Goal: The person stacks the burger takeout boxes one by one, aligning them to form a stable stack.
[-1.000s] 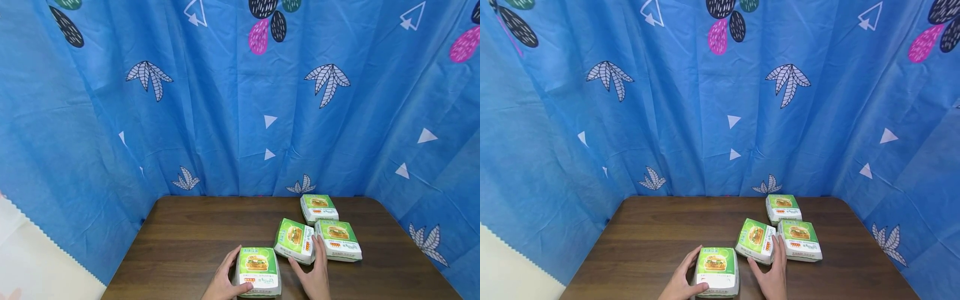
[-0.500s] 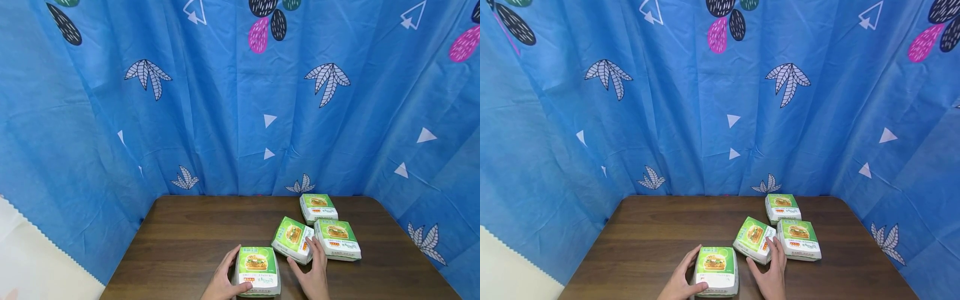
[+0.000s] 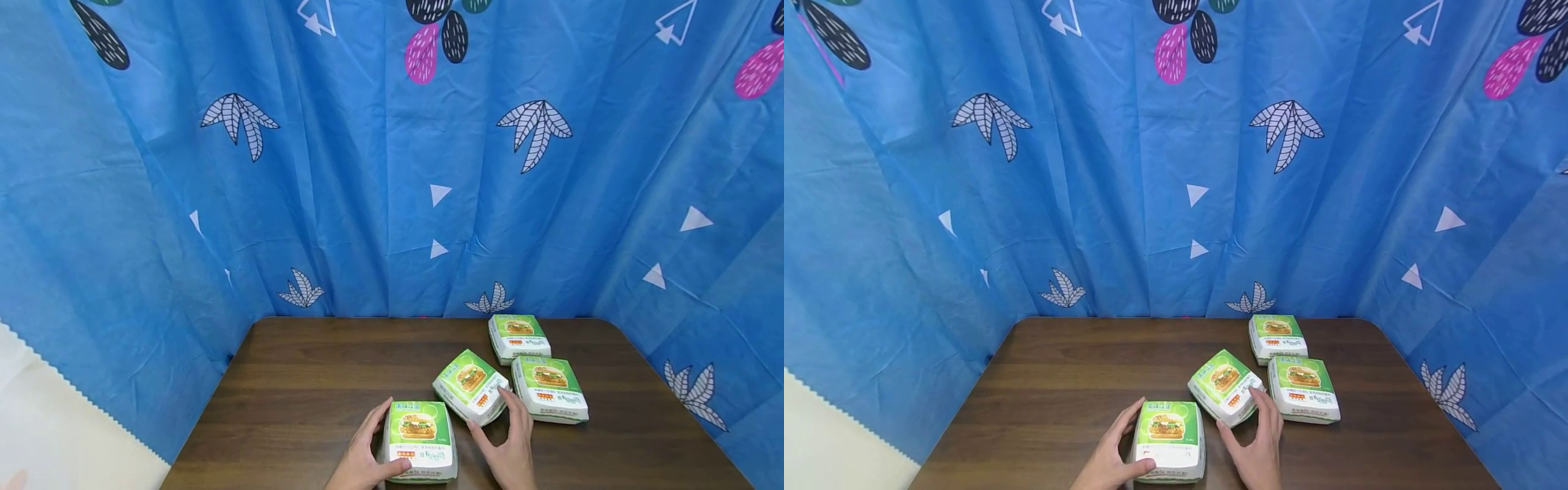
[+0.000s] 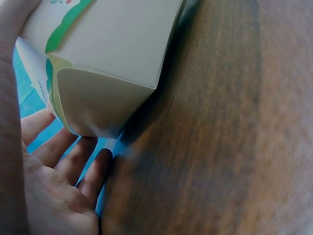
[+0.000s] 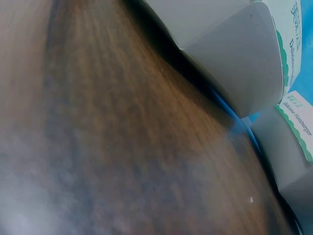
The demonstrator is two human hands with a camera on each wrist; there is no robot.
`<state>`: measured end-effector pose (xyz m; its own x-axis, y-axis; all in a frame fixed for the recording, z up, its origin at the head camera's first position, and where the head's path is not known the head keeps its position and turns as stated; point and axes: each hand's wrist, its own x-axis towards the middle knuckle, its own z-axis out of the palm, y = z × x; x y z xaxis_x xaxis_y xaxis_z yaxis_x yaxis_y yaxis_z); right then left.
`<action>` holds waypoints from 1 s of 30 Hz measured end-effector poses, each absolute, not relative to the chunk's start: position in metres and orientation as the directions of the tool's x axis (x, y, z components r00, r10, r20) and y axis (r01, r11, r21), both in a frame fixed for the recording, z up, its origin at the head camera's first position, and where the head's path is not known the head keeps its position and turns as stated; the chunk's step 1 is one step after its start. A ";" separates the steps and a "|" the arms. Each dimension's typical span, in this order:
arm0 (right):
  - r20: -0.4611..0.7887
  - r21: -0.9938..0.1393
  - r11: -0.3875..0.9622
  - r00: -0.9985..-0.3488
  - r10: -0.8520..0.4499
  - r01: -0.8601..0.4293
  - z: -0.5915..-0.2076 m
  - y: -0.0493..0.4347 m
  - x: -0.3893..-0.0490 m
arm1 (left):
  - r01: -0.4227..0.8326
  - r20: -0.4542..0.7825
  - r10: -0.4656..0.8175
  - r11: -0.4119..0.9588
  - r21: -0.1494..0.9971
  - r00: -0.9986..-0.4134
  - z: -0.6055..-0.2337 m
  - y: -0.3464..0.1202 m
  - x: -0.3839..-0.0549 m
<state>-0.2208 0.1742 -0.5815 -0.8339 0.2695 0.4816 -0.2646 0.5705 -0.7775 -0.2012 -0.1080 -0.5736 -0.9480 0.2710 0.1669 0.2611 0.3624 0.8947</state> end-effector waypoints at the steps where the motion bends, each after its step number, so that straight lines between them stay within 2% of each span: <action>1: 0.477 -0.782 0.567 -0.834 0.276 -0.260 -0.581 0.174 -0.221 | 0.267 0.173 0.272 0.363 0.892 -0.947 -0.574 -0.108 -0.201; 6: 0.454 -0.808 0.531 -0.844 0.284 -0.256 -0.579 0.175 -0.222 | 0.264 0.170 0.271 0.363 0.894 -0.948 -0.573 -0.108 -0.202; 15: 0.359 -0.837 0.519 -0.891 0.279 -0.175 -0.578 0.178 -0.224 | 0.265 0.170 0.279 0.355 0.897 -0.945 -0.575 -0.108 -0.201; 24: 0.364 -0.817 0.547 -0.900 0.241 -0.184 -0.579 0.183 -0.236 | 0.221 0.131 0.268 0.342 0.913 -0.954 -0.573 -0.107 -0.202; 30: 0.356 -0.782 0.597 -0.916 0.188 -0.181 -0.579 0.183 -0.240 | 0.236 0.144 0.272 0.344 0.909 -0.951 -0.574 -0.107 -0.201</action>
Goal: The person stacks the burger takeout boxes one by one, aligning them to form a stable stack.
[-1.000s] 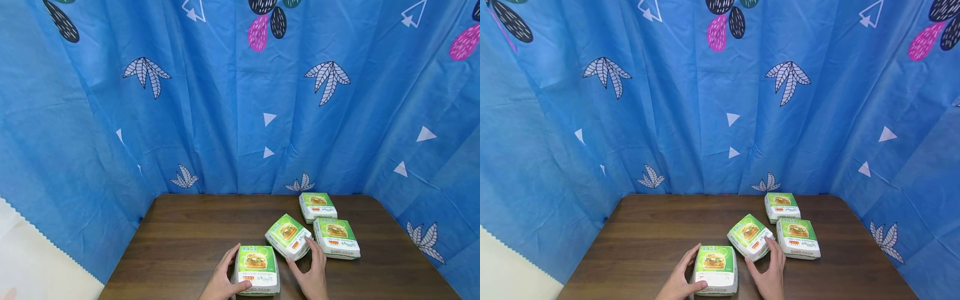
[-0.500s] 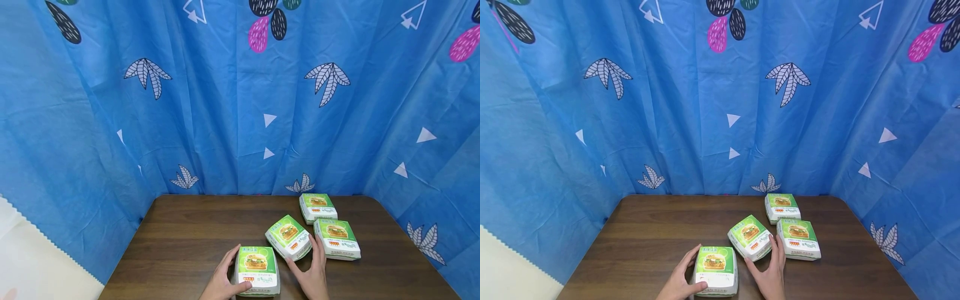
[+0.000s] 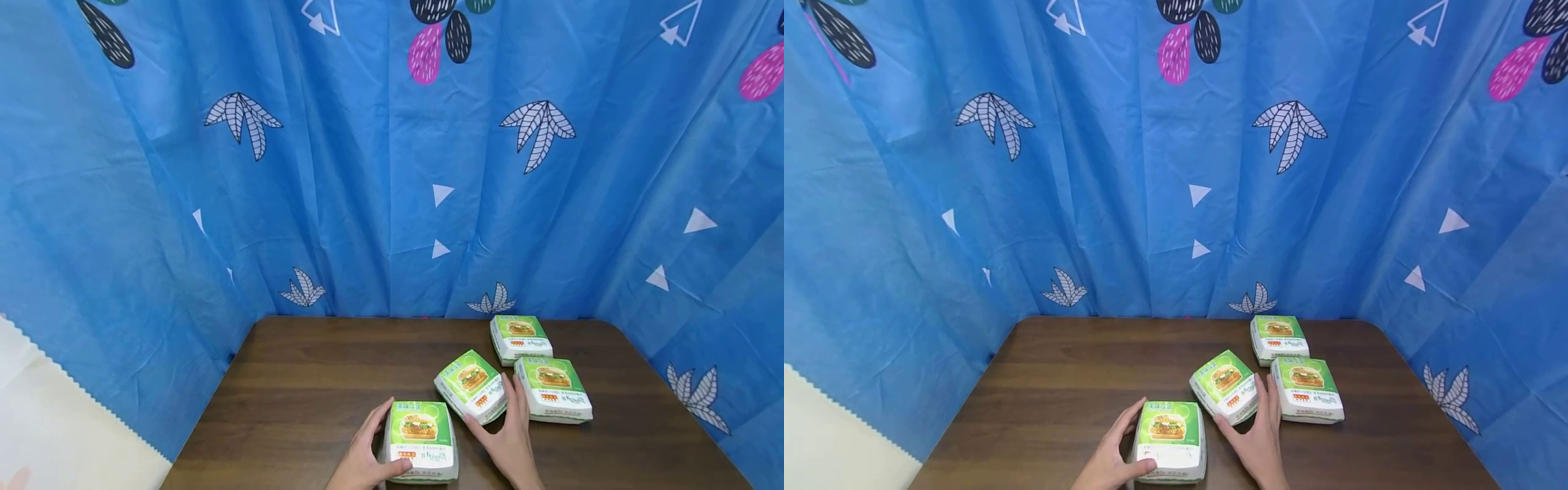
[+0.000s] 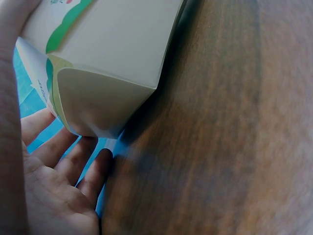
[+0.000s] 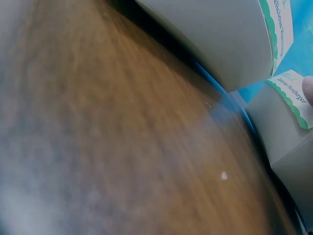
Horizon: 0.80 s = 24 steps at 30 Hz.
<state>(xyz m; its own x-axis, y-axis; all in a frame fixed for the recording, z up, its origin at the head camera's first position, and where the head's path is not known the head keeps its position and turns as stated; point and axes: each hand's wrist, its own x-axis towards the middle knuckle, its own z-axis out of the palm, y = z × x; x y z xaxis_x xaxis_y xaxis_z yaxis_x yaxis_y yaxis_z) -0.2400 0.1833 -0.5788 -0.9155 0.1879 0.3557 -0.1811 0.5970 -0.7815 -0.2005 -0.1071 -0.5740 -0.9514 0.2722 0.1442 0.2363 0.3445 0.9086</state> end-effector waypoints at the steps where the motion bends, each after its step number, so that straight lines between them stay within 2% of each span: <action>1: 0.355 -0.776 0.604 -0.918 0.178 -0.183 -0.578 0.183 -0.241 | 0.241 0.148 0.273 0.348 0.906 -0.951 -0.574 -0.107 -0.201; 12: 0.387 -0.751 0.625 -0.909 0.156 -0.213 -0.580 0.181 -0.243 | 0.263 0.171 0.269 0.360 0.895 -0.948 -0.573 -0.108 -0.200; 24: 0.411 -0.743 0.630 -0.897 0.162 -0.227 -0.580 0.181 -0.241 | 0.230 0.137 0.267 0.360 0.904 -0.954 -0.571 -0.107 -0.200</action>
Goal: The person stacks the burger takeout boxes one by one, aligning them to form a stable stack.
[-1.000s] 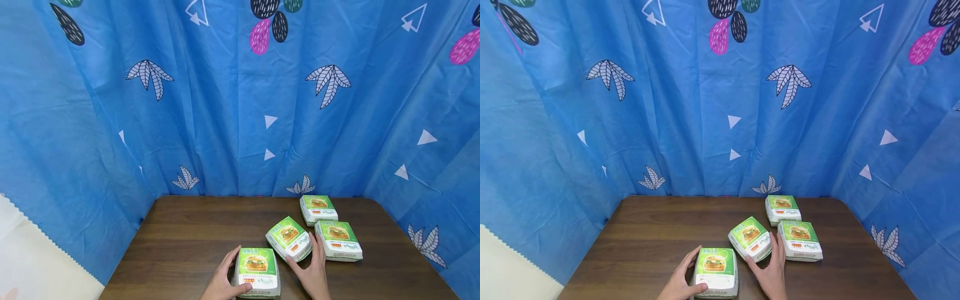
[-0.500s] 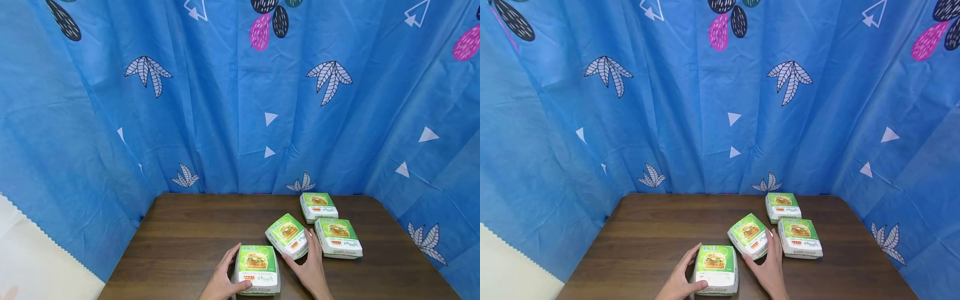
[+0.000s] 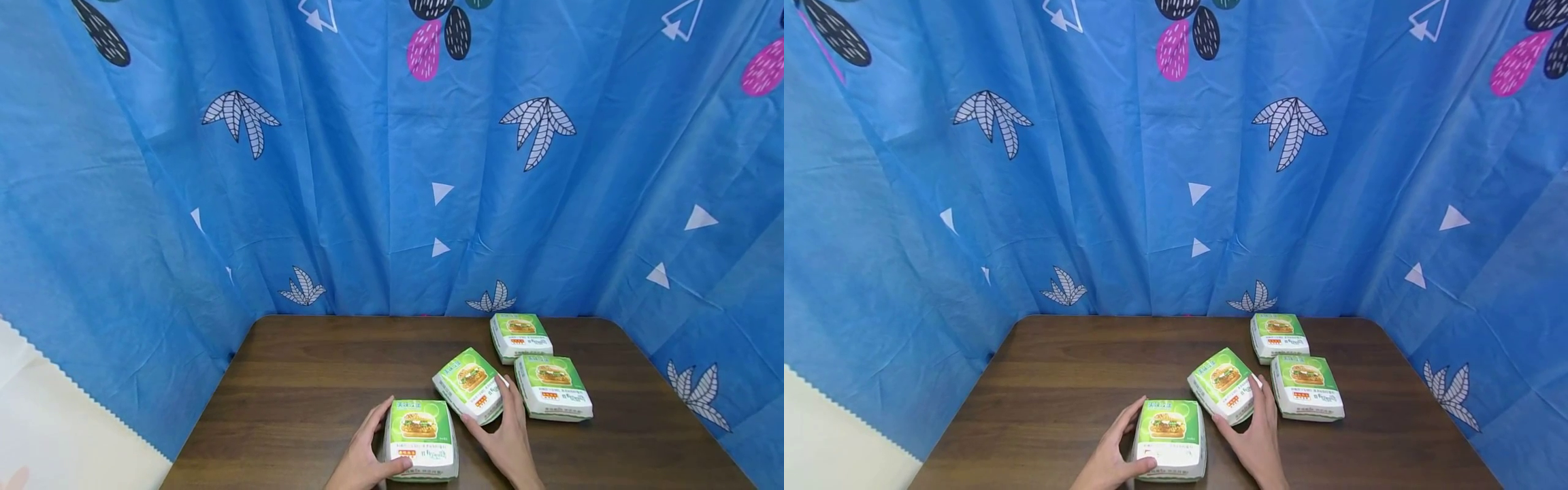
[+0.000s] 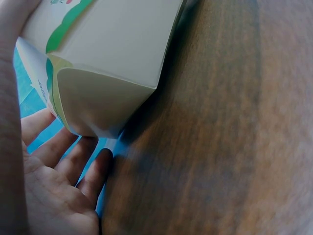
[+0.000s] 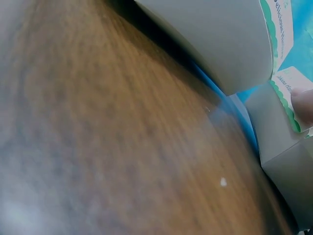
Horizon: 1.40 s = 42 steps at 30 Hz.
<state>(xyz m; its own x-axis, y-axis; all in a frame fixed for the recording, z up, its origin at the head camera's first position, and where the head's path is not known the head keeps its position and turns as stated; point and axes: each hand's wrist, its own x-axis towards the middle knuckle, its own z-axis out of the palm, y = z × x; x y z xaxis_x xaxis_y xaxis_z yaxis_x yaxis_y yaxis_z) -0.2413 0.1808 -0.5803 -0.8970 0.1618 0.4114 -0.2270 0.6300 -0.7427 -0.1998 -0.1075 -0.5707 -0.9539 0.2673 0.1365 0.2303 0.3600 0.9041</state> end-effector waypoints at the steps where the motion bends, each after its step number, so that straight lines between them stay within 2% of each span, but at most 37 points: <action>1: 0.410 -0.742 0.631 -0.898 0.160 -0.227 -0.580 0.181 -0.241 | 0.227 0.133 0.267 0.360 0.905 -0.954 -0.571 -0.107 -0.200; 13: 0.421 -0.736 0.633 -0.894 0.152 -0.239 -0.580 0.180 -0.240 | 0.242 0.150 0.265 0.361 0.901 -0.952 -0.573 -0.107 -0.201; 42: 0.370 -0.783 0.588 -0.912 0.178 -0.203 -0.578 0.180 -0.236 | 0.167 0.076 0.260 0.350 0.922 -0.963 -0.568 -0.106 -0.201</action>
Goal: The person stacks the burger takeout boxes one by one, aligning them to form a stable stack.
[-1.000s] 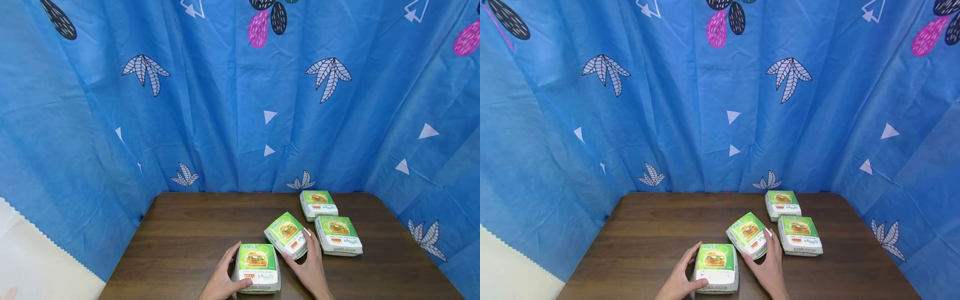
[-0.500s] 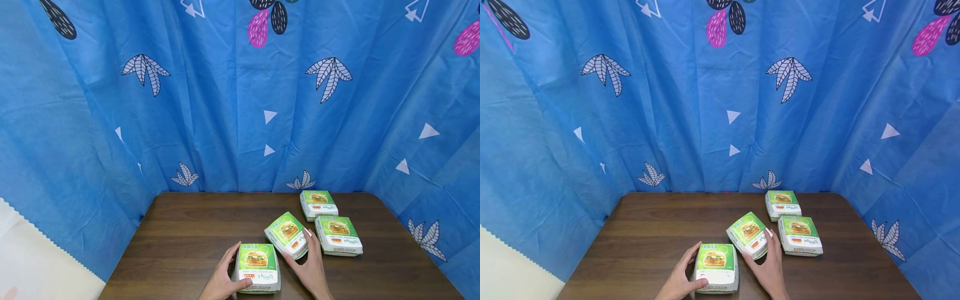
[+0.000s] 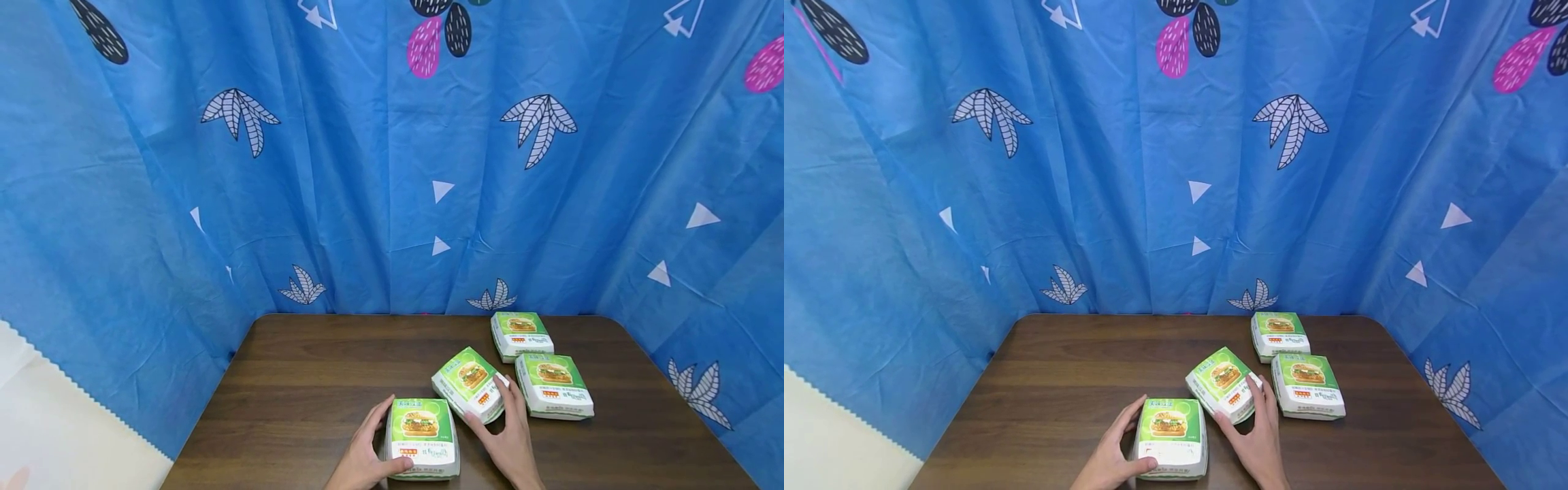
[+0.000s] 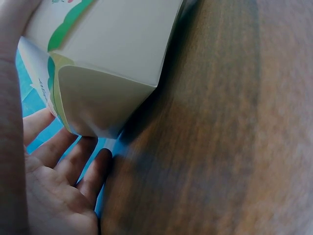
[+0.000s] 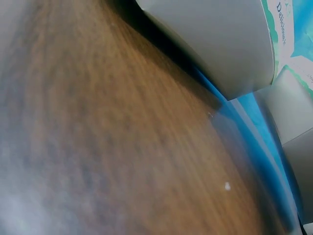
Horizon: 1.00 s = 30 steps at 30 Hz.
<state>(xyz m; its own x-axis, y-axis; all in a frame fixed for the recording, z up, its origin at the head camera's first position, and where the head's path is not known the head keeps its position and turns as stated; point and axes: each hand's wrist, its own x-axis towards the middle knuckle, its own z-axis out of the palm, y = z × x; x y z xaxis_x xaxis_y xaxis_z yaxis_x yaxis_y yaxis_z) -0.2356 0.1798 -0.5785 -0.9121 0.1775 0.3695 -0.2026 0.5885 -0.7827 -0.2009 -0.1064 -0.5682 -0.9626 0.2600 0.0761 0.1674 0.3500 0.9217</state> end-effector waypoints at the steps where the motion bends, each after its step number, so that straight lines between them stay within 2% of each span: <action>1: 0.370 -0.783 0.588 -0.911 0.180 -0.202 -0.578 0.180 -0.235 | 0.163 0.072 0.260 0.348 0.923 -0.963 -0.568 -0.106 -0.201; 30: 0.394 -0.818 0.530 -0.890 0.229 -0.225 -0.572 0.180 -0.228 | 0.208 0.115 0.265 0.356 0.911 -0.957 -0.570 -0.107 -0.201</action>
<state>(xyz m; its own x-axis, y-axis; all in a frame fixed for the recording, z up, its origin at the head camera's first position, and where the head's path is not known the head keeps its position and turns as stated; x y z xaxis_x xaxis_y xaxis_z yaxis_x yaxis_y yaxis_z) -0.2277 0.1803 -0.5724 -0.8903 0.2290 0.3936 -0.2254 0.5295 -0.8178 -0.2006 -0.1071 -0.5696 -0.9573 0.2653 0.1151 0.2083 0.3562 0.9109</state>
